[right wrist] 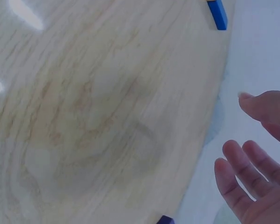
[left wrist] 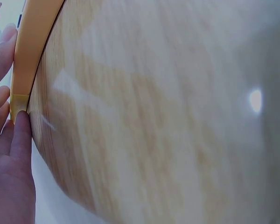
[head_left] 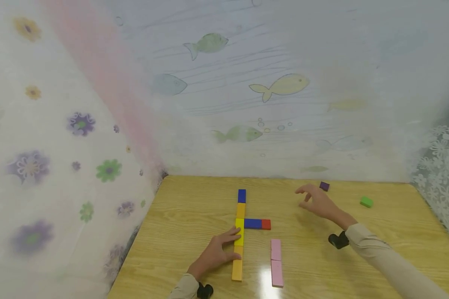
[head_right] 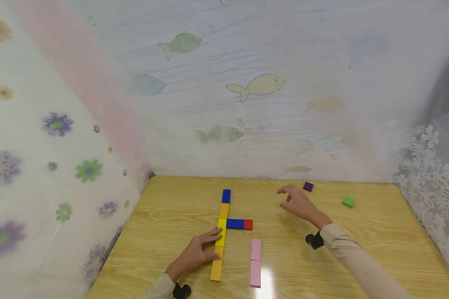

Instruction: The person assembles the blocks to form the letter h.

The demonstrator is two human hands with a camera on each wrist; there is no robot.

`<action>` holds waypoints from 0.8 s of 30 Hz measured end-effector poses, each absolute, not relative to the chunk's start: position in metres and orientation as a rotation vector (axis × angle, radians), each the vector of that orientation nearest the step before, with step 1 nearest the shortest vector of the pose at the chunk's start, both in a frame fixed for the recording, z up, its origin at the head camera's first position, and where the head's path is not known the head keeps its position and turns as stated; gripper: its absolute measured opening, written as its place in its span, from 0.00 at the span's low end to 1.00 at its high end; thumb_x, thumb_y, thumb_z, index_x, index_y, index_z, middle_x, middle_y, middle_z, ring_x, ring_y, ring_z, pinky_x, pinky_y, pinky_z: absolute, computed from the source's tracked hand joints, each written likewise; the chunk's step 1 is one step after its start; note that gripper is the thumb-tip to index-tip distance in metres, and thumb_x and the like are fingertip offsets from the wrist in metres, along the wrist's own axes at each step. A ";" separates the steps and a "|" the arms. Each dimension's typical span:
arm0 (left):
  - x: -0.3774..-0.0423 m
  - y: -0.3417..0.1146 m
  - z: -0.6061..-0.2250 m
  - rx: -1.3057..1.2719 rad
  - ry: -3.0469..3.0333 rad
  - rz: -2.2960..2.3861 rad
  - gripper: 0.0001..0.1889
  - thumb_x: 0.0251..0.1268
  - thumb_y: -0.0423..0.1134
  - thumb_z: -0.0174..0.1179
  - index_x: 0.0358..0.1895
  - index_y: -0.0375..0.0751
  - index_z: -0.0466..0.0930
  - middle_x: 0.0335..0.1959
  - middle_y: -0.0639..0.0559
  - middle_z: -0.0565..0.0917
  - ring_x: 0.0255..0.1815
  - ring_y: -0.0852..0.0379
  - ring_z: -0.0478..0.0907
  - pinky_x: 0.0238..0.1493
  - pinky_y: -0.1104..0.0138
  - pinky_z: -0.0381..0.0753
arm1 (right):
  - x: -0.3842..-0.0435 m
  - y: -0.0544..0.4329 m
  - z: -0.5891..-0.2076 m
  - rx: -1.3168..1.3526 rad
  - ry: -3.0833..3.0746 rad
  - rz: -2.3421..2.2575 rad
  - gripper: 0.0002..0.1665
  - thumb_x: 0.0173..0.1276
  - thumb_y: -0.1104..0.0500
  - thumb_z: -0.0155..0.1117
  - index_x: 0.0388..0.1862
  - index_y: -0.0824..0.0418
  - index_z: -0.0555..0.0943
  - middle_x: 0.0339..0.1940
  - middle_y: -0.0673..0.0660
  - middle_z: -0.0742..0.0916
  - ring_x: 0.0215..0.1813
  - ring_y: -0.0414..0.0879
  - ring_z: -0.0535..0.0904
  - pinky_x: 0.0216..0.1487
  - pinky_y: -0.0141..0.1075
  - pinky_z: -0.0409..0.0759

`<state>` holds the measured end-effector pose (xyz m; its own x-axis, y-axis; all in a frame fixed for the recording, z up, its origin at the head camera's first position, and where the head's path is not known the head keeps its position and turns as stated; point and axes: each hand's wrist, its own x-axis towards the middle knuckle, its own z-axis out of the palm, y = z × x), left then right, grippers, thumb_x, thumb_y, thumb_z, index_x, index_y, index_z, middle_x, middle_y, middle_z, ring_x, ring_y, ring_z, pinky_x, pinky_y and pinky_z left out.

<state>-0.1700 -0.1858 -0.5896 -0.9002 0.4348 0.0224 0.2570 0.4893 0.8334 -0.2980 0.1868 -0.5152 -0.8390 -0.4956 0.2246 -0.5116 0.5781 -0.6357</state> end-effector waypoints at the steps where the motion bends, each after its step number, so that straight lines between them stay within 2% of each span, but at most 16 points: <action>1: -0.170 -0.186 -0.590 0.597 2.539 1.372 0.34 0.52 0.51 0.69 0.63 0.42 0.73 0.69 0.59 0.65 0.72 0.55 0.56 0.69 0.56 0.58 | -0.299 0.188 -0.515 0.878 -2.776 1.115 0.21 0.59 0.67 0.67 0.52 0.71 0.77 0.51 0.67 0.78 0.34 0.50 0.76 0.32 0.41 0.78; 12: -0.169 -0.185 -0.588 0.576 2.525 1.384 0.34 0.52 0.50 0.70 0.62 0.42 0.74 0.69 0.58 0.65 0.72 0.55 0.55 0.70 0.55 0.56 | -0.314 0.205 -0.512 0.867 -2.786 1.006 0.25 0.57 0.67 0.68 0.54 0.70 0.76 0.49 0.69 0.77 0.36 0.54 0.77 0.35 0.47 0.78; 19: -0.169 -0.185 -0.587 0.564 2.512 1.393 0.34 0.52 0.49 0.70 0.63 0.42 0.73 0.70 0.58 0.64 0.72 0.55 0.54 0.70 0.55 0.56 | -0.322 0.216 -0.509 0.828 -2.829 1.006 0.27 0.59 0.64 0.68 0.57 0.70 0.74 0.49 0.69 0.75 0.36 0.52 0.74 0.31 0.42 0.76; 24: -0.169 -0.185 -0.586 0.558 2.511 1.393 0.34 0.52 0.50 0.70 0.63 0.42 0.73 0.70 0.58 0.64 0.72 0.55 0.54 0.70 0.55 0.56 | -0.325 0.223 -0.509 0.812 -2.844 1.016 0.28 0.58 0.66 0.68 0.58 0.70 0.73 0.47 0.69 0.75 0.37 0.53 0.72 0.32 0.41 0.73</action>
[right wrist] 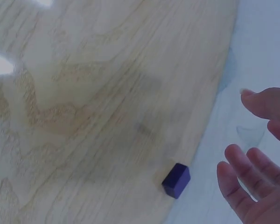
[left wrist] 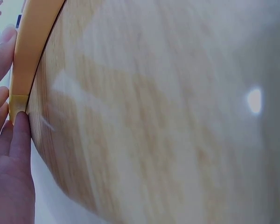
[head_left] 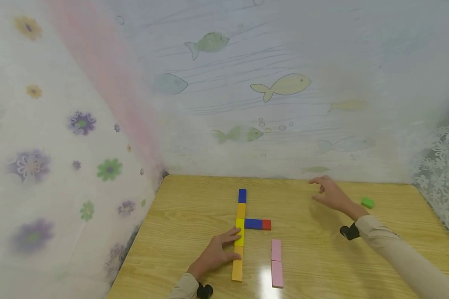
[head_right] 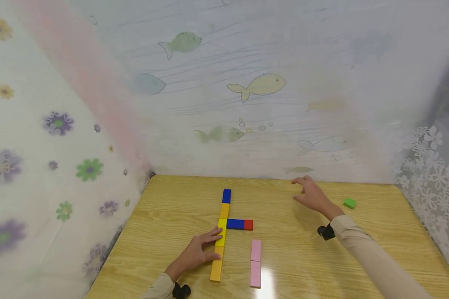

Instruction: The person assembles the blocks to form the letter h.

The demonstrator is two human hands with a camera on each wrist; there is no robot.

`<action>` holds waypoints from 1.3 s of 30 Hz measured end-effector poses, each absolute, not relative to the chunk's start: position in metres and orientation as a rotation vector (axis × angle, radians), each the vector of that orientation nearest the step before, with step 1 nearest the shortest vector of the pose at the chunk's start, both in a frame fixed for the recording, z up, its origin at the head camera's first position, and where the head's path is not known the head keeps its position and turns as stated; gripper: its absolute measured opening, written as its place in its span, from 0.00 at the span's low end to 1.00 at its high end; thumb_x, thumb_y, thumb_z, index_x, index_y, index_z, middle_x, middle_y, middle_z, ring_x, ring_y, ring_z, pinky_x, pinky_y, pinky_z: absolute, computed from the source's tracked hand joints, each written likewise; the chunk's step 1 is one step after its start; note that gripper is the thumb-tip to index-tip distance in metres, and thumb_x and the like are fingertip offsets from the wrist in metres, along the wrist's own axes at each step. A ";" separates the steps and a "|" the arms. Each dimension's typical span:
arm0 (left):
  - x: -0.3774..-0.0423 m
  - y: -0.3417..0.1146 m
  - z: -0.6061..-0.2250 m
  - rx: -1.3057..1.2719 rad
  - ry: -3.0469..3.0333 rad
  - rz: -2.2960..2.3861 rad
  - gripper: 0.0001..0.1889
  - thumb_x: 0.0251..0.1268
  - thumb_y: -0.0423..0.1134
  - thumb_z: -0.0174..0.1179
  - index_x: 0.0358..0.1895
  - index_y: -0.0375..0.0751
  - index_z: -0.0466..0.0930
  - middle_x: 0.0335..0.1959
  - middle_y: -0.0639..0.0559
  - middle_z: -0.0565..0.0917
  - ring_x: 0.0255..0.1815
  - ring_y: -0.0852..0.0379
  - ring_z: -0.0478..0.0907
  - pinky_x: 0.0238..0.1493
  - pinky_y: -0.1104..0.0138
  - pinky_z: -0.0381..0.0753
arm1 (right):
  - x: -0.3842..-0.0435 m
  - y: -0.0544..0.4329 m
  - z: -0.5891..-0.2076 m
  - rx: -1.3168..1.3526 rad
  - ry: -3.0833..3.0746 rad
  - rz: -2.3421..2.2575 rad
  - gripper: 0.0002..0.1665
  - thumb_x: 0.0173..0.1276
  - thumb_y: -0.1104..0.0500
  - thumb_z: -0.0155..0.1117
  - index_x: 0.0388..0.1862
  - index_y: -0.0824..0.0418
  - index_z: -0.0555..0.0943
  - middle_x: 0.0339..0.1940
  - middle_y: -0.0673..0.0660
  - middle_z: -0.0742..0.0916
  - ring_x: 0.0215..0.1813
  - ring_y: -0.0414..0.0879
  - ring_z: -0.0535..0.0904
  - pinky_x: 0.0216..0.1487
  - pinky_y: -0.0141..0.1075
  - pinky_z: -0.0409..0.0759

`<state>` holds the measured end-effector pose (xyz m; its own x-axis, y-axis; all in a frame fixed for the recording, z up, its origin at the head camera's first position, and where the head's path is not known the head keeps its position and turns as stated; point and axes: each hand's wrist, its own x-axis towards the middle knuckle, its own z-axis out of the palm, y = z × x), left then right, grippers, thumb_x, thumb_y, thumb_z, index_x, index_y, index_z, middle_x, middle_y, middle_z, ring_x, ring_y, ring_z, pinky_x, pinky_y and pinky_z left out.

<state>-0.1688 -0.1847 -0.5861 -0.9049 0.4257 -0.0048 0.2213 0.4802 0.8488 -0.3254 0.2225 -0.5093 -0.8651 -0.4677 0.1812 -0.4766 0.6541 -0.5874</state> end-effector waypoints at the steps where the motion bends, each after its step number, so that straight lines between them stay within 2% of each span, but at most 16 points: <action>1: -0.169 -0.184 -0.586 0.562 2.514 1.391 0.34 0.52 0.50 0.70 0.63 0.42 0.73 0.69 0.58 0.64 0.72 0.55 0.55 0.70 0.55 0.56 | -0.326 0.225 -0.510 0.801 -2.853 1.020 0.28 0.58 0.66 0.68 0.58 0.71 0.73 0.47 0.69 0.74 0.37 0.54 0.72 0.33 0.41 0.73; 9: -0.168 -0.183 -0.585 0.561 2.525 1.375 0.33 0.52 0.50 0.69 0.62 0.43 0.74 0.70 0.57 0.64 0.72 0.54 0.55 0.70 0.52 0.55 | -0.334 0.236 -0.518 0.765 -2.855 0.999 0.26 0.59 0.67 0.66 0.56 0.75 0.73 0.45 0.73 0.74 0.35 0.53 0.74 0.33 0.45 0.75; 17: -0.167 -0.186 -0.592 0.554 2.528 1.362 0.33 0.53 0.53 0.68 0.63 0.44 0.74 0.70 0.59 0.64 0.73 0.55 0.55 0.70 0.52 0.56 | -0.349 0.244 -0.535 0.666 -2.868 0.968 0.26 0.60 0.67 0.66 0.54 0.77 0.72 0.48 0.78 0.73 0.47 0.70 0.72 0.43 0.62 0.74; 25: -0.170 -0.187 -0.589 0.596 2.540 1.381 0.33 0.53 0.51 0.69 0.63 0.43 0.73 0.70 0.58 0.64 0.72 0.55 0.55 0.70 0.54 0.57 | -0.363 0.254 -0.547 0.480 -2.909 0.974 0.28 0.61 0.65 0.66 0.55 0.80 0.70 0.49 0.81 0.72 0.49 0.73 0.70 0.44 0.60 0.75; 32: -0.170 -0.185 -0.585 0.607 2.537 1.392 0.33 0.52 0.49 0.70 0.63 0.41 0.73 0.70 0.56 0.65 0.72 0.55 0.55 0.70 0.55 0.56 | -0.362 0.257 -0.551 0.464 -2.947 1.006 0.30 0.61 0.65 0.64 0.57 0.81 0.68 0.50 0.82 0.74 0.49 0.73 0.72 0.44 0.60 0.75; 39: -0.169 -0.187 -0.585 0.592 2.530 1.390 0.33 0.52 0.48 0.70 0.62 0.42 0.74 0.70 0.57 0.65 0.73 0.56 0.54 0.70 0.55 0.56 | -0.362 0.250 -0.565 0.365 -2.838 1.049 0.22 0.56 0.69 0.63 0.49 0.81 0.74 0.45 0.81 0.77 0.45 0.72 0.74 0.44 0.59 0.76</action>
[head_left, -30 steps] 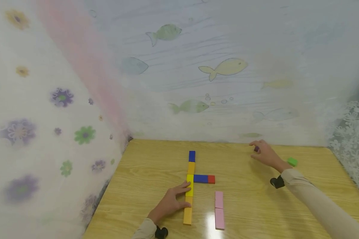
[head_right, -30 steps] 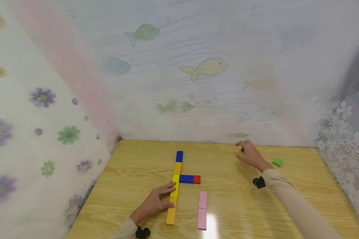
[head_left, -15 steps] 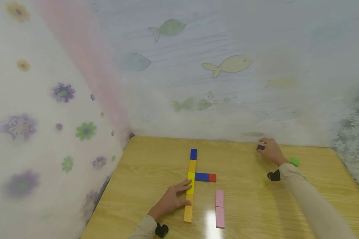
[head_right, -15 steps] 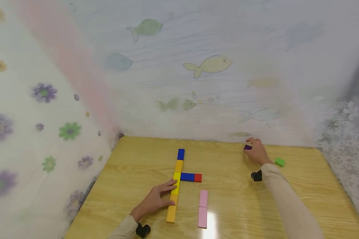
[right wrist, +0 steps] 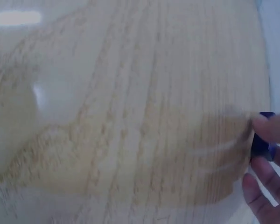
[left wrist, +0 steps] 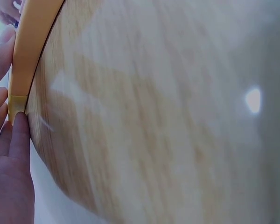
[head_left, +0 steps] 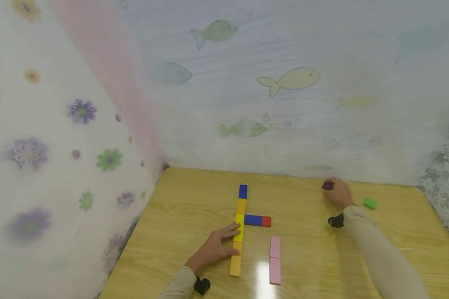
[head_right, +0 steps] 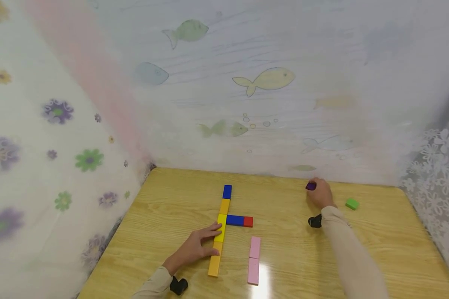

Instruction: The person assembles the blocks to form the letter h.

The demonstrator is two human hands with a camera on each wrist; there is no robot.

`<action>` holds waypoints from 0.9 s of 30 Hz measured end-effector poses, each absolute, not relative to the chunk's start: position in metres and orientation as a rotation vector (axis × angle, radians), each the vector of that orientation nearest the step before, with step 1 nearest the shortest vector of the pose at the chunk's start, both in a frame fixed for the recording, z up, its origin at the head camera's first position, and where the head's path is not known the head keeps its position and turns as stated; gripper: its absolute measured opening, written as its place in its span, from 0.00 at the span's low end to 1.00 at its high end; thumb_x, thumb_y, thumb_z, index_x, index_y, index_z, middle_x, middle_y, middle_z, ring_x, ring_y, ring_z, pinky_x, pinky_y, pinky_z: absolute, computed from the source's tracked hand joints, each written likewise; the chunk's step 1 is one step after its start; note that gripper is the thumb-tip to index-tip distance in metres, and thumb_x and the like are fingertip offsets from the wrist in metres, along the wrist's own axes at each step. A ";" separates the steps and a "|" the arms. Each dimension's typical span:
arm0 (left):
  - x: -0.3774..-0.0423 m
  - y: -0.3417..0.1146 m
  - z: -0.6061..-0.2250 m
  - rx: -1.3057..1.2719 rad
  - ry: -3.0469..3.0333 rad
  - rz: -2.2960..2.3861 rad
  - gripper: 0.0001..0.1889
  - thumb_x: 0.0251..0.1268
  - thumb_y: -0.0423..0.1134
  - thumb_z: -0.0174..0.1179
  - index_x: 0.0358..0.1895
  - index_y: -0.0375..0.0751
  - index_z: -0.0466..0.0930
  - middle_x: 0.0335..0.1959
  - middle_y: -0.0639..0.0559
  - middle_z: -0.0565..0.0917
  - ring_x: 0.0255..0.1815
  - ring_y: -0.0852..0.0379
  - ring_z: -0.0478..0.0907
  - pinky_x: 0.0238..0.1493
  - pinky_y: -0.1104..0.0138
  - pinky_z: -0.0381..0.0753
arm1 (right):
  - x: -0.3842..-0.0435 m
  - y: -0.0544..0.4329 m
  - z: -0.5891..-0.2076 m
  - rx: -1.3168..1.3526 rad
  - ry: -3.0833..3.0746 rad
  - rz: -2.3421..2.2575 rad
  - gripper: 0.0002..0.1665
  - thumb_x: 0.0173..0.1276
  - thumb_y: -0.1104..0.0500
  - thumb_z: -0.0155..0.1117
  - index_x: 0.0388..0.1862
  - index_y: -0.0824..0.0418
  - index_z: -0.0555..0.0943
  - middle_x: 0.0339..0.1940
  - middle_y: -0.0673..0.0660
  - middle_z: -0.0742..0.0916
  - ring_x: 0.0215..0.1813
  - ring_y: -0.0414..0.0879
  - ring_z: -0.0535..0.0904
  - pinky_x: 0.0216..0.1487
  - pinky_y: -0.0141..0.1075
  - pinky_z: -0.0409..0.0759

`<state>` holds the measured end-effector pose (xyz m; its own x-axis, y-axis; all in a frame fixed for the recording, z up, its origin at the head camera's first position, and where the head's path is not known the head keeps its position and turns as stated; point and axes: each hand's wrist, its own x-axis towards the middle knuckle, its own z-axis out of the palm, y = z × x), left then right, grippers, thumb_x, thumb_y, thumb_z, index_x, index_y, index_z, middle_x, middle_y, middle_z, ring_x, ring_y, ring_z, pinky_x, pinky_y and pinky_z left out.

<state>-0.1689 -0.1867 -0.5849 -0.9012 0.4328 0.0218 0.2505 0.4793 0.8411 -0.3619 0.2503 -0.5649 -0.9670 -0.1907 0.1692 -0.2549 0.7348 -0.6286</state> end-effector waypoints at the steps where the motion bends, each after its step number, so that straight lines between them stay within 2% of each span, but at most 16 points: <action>1: -0.169 -0.187 -0.585 0.596 2.528 1.388 0.33 0.52 0.48 0.70 0.62 0.42 0.74 0.70 0.57 0.65 0.73 0.56 0.54 0.70 0.55 0.56 | -0.362 0.251 -0.568 0.343 -2.823 1.045 0.20 0.56 0.70 0.62 0.48 0.80 0.75 0.44 0.80 0.78 0.45 0.72 0.75 0.44 0.59 0.76; 5: -0.171 -0.185 -0.587 0.618 2.528 1.386 0.33 0.52 0.49 0.70 0.62 0.42 0.74 0.69 0.56 0.65 0.72 0.55 0.55 0.70 0.55 0.57 | -0.362 0.253 -0.576 0.290 -2.769 1.044 0.15 0.56 0.72 0.60 0.43 0.78 0.78 0.42 0.78 0.80 0.42 0.70 0.77 0.42 0.57 0.77; 9: -0.172 -0.184 -0.586 0.613 2.532 1.396 0.33 0.52 0.49 0.70 0.62 0.43 0.74 0.69 0.57 0.66 0.72 0.55 0.55 0.70 0.55 0.57 | -0.358 0.254 -0.575 0.301 -2.728 1.087 0.14 0.55 0.71 0.61 0.41 0.78 0.78 0.41 0.79 0.80 0.39 0.69 0.78 0.39 0.57 0.78; 14: -0.172 -0.182 -0.585 0.612 2.520 1.399 0.33 0.52 0.49 0.70 0.62 0.42 0.74 0.69 0.56 0.65 0.72 0.55 0.55 0.70 0.54 0.56 | -0.348 0.256 -0.569 0.301 -2.727 1.144 0.15 0.56 0.72 0.62 0.43 0.78 0.78 0.42 0.79 0.80 0.40 0.69 0.78 0.39 0.54 0.79; 19: -0.172 -0.182 -0.585 0.585 2.518 1.393 0.33 0.52 0.49 0.70 0.62 0.43 0.74 0.69 0.59 0.65 0.73 0.55 0.54 0.70 0.53 0.55 | -0.340 0.260 -0.564 0.303 -2.742 1.201 0.16 0.59 0.71 0.63 0.46 0.77 0.78 0.44 0.78 0.79 0.42 0.68 0.79 0.36 0.48 0.81; 25: -0.172 -0.183 -0.586 0.563 2.524 1.364 0.33 0.53 0.51 0.69 0.63 0.44 0.74 0.70 0.59 0.64 0.73 0.55 0.54 0.70 0.51 0.55 | -0.330 0.262 -0.549 0.333 -2.751 1.228 0.18 0.61 0.69 0.64 0.49 0.76 0.77 0.46 0.77 0.79 0.38 0.64 0.81 0.32 0.42 0.81; 27: -0.171 -0.183 -0.587 0.552 2.523 1.355 0.33 0.53 0.51 0.69 0.63 0.45 0.73 0.70 0.59 0.63 0.73 0.55 0.54 0.70 0.51 0.55 | -0.328 0.262 -0.544 0.337 -2.763 1.232 0.18 0.61 0.69 0.64 0.50 0.76 0.77 0.48 0.77 0.79 0.39 0.64 0.81 0.32 0.43 0.82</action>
